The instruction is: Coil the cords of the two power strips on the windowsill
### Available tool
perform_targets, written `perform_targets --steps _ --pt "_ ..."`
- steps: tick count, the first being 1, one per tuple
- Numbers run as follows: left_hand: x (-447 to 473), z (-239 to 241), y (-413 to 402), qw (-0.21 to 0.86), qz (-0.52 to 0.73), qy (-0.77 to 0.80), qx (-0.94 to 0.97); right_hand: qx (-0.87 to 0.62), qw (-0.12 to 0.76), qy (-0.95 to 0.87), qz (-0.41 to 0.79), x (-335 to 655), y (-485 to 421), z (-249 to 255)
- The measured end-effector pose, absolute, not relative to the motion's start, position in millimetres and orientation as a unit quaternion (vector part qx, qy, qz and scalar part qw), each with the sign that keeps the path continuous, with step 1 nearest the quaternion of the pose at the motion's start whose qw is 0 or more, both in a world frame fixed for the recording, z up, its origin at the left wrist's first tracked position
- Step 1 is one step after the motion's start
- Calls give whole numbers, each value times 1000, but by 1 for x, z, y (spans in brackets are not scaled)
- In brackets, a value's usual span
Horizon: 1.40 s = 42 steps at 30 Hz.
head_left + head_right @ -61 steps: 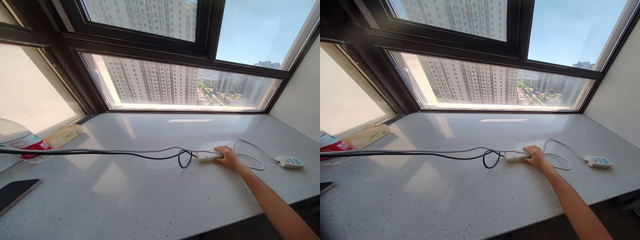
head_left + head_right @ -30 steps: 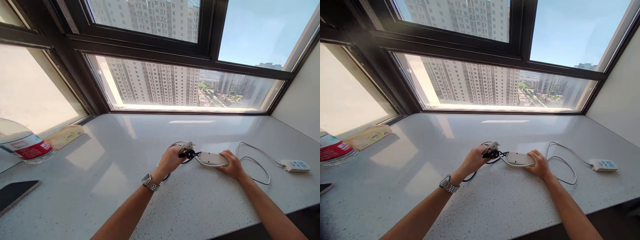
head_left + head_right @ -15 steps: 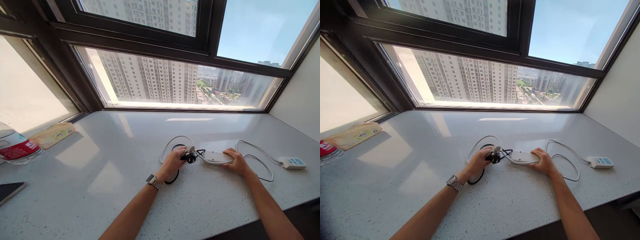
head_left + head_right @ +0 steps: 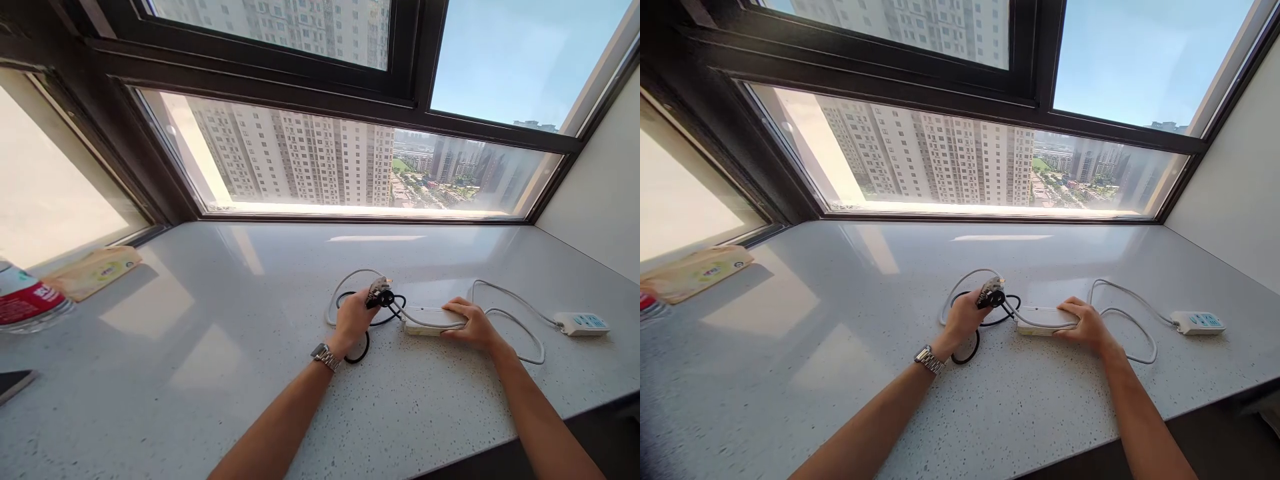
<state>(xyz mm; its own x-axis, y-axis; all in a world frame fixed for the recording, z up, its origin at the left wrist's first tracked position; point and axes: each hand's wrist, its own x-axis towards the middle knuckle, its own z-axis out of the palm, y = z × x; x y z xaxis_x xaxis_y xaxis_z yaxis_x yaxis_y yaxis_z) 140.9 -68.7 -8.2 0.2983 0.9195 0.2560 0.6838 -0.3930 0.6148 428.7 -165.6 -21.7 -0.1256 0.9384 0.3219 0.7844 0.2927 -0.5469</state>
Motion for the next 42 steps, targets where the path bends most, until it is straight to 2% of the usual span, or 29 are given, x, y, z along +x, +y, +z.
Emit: perform_targets --steps 7,15,19,22,25,31,33,38,42 --pt "141 -9 -80 265 339 468 772 -566 310 -754 124 424 -167 -22" --pt "138 -8 -81 464 362 408 698 -557 347 -746 111 421 -170 -23" --pt "140 -4 -82 492 411 425 639 -554 377 -737 83 416 -169 -22" --pt "140 -3 -82 500 378 430 650 -545 392 -739 56 414 -169 -25" --pt "139 -3 -82 470 346 437 684 -536 389 -748 40 413 -169 -27" --pt "138 -4 -85 218 338 442 802 -523 364 -771 -6 410 -170 -29" --pt "136 -4 -85 176 338 421 823 -522 366 -770 -29 409 -169 -30" --pt "129 -1 -82 189 356 320 858 -521 405 -743 -108 402 -167 -32" --pt "124 8 -81 226 386 320 835 -495 424 -747 -131 391 -167 -31"
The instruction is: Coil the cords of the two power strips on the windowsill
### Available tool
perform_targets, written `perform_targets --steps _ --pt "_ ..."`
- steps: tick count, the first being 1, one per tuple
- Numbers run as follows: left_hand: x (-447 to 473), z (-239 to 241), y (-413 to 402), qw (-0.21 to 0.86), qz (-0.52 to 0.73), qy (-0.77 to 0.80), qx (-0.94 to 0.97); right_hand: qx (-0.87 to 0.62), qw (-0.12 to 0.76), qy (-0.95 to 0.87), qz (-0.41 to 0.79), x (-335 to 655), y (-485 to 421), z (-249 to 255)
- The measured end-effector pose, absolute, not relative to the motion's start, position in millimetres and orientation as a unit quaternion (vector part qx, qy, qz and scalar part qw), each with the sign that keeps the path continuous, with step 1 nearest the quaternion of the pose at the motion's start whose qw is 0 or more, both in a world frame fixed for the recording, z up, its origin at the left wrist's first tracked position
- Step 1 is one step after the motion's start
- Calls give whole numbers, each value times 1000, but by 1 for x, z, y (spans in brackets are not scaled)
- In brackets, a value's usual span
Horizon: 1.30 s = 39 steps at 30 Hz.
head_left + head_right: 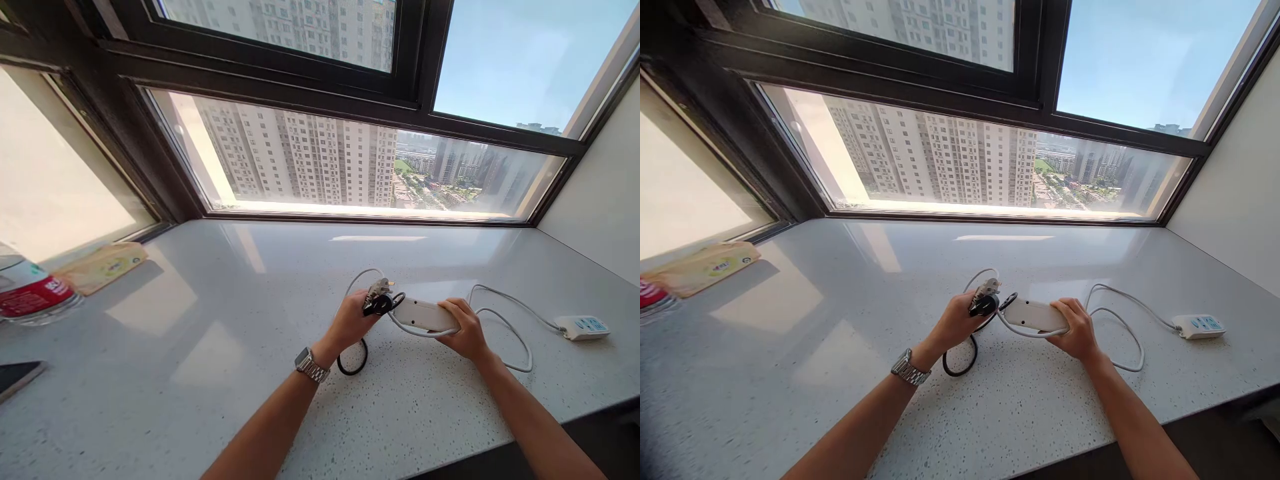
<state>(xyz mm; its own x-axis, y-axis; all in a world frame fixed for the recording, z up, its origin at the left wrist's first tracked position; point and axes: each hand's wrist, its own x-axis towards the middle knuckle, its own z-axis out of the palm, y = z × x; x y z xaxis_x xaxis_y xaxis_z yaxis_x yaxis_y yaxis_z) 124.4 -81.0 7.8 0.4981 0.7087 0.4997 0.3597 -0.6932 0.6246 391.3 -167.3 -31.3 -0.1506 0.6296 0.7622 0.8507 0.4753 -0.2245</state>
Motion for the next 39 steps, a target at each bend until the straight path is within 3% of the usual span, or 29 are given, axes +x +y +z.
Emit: perform_targets --steps 3,10,15,25,33,36,39 --pt "121 13 -80 224 417 307 826 -472 435 -751 -154 384 -168 -28" --pt "117 10 -78 103 439 250 857 -434 449 -749 -222 388 -169 -24" --pt "120 18 -84 145 434 181 870 -420 434 -759 -245 390 -170 -25" --pt "114 34 -84 328 324 275 844 -373 420 -768 -307 375 -175 -19" --pt "121 33 -90 285 258 240 891 -382 405 -760 -337 370 -175 -25" --pt "123 23 -88 301 299 269 865 -401 405 -768 -293 370 -171 -27" --pt "127 11 -88 247 348 315 848 -429 404 -767 -255 367 -169 -21"
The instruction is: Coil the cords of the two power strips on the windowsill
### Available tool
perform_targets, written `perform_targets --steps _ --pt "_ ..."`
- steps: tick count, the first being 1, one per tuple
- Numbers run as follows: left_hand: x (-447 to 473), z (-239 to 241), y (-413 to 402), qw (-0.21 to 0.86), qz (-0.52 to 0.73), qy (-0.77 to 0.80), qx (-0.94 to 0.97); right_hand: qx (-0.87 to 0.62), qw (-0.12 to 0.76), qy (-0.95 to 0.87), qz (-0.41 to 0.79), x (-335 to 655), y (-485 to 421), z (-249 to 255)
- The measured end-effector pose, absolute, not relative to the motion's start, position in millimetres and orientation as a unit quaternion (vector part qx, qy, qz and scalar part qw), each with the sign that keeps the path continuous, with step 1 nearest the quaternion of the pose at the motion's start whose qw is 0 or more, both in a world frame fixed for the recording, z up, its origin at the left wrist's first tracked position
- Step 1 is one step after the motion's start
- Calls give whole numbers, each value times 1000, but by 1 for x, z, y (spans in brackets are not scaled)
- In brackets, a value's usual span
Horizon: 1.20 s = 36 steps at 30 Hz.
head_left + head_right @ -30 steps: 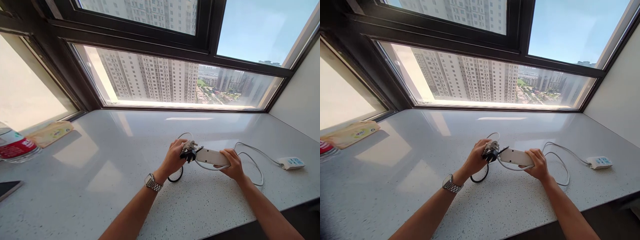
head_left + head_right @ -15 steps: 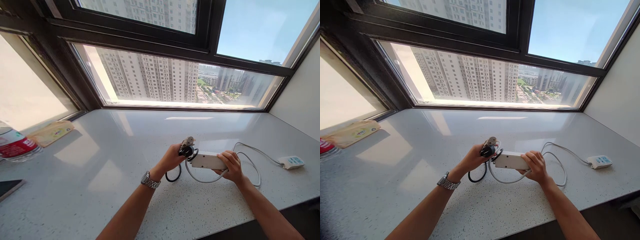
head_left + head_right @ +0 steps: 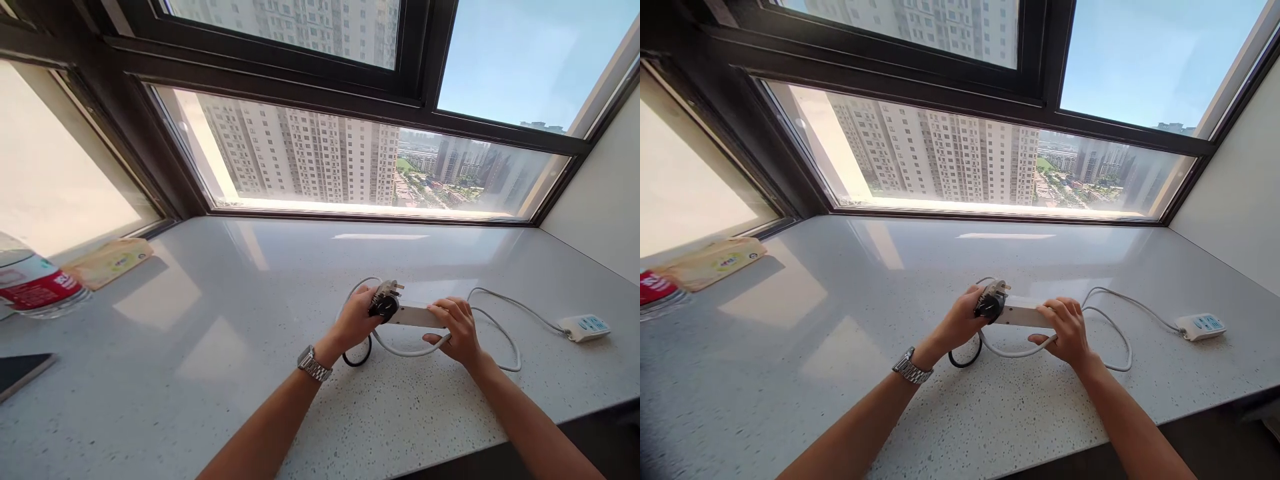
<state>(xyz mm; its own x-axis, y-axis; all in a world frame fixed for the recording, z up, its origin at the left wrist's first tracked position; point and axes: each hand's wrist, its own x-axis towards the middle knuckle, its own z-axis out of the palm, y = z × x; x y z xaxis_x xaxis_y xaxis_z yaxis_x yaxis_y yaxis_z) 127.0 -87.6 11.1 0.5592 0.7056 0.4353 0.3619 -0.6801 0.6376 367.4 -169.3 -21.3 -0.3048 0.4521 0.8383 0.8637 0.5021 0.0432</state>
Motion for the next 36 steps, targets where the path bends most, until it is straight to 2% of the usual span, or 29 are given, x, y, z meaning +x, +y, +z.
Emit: perform_targets --steps 3,6,11,16,24,28,32,36 --pt "135 1 -90 163 389 346 838 -465 399 -747 -258 354 -173 -15" --pt "144 -3 -93 139 430 363 815 -484 397 -734 -262 329 -176 -15" --pt "151 0 -96 222 494 401 739 -507 416 -728 -202 295 -169 -24" --pt "154 -3 -105 309 491 398 711 -515 474 -695 -166 281 -162 -20" --pt "152 -5 -108 315 505 401 696 -519 494 -683 -143 281 -165 -20" --pt "140 5 -104 291 474 422 716 -623 474 -599 -168 306 -159 -21" --pt "134 10 -104 276 466 404 737 -711 454 -517 -142 341 -155 -14" --pt "133 6 -101 330 485 342 734 -769 452 -433 -132 378 -153 -11"
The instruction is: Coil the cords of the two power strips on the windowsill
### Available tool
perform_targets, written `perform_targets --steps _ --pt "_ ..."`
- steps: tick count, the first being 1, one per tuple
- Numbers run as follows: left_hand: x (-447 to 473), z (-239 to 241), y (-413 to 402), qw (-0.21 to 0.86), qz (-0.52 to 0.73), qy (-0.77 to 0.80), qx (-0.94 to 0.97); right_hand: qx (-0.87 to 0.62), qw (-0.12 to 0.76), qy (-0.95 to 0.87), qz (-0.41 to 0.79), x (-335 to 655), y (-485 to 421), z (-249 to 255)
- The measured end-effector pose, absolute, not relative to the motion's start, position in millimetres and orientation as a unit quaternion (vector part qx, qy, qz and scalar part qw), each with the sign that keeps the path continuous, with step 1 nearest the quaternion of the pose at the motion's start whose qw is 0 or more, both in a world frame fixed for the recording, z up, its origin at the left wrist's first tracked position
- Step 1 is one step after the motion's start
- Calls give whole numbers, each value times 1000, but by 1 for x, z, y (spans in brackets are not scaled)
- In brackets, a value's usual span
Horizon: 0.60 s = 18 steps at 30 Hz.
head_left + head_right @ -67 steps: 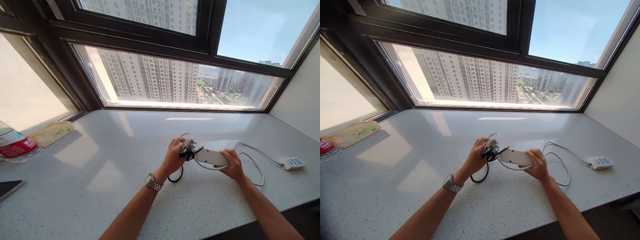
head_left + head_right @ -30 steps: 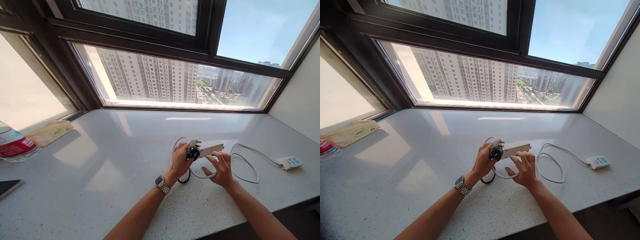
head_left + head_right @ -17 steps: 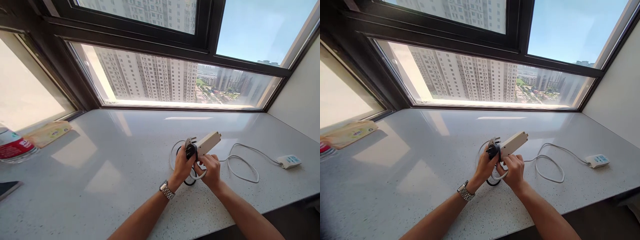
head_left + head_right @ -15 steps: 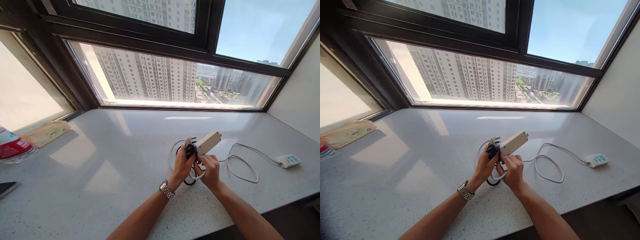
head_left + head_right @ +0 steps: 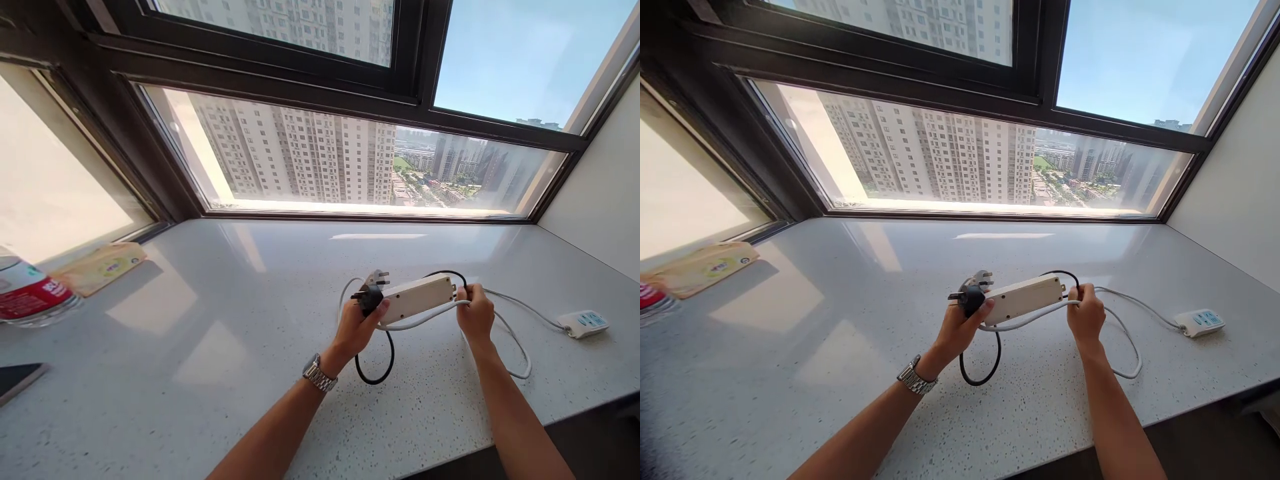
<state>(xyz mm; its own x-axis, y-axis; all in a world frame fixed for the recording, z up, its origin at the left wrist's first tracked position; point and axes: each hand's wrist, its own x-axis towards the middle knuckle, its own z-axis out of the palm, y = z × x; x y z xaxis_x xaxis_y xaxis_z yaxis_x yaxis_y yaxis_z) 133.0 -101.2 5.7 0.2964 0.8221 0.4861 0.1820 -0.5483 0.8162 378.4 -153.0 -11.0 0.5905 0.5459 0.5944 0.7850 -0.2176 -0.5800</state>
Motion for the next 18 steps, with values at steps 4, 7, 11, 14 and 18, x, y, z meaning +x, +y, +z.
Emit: perform_targets --steps 4,7,11,14,18 --pt "137 -2 -94 383 558 366 639 -780 415 -463 -73 398 -152 -20" --pt "140 -4 -90 368 577 406 606 -775 378 -506 -15 393 -153 -23" --pt "145 -5 -87 310 567 440 623 -747 337 -572 41 379 -161 -17" --pt "149 -7 -86 270 542 449 657 -703 293 -639 107 373 -169 -14" --pt "148 -7 -79 272 511 451 680 -661 250 -671 223 384 -174 -15"
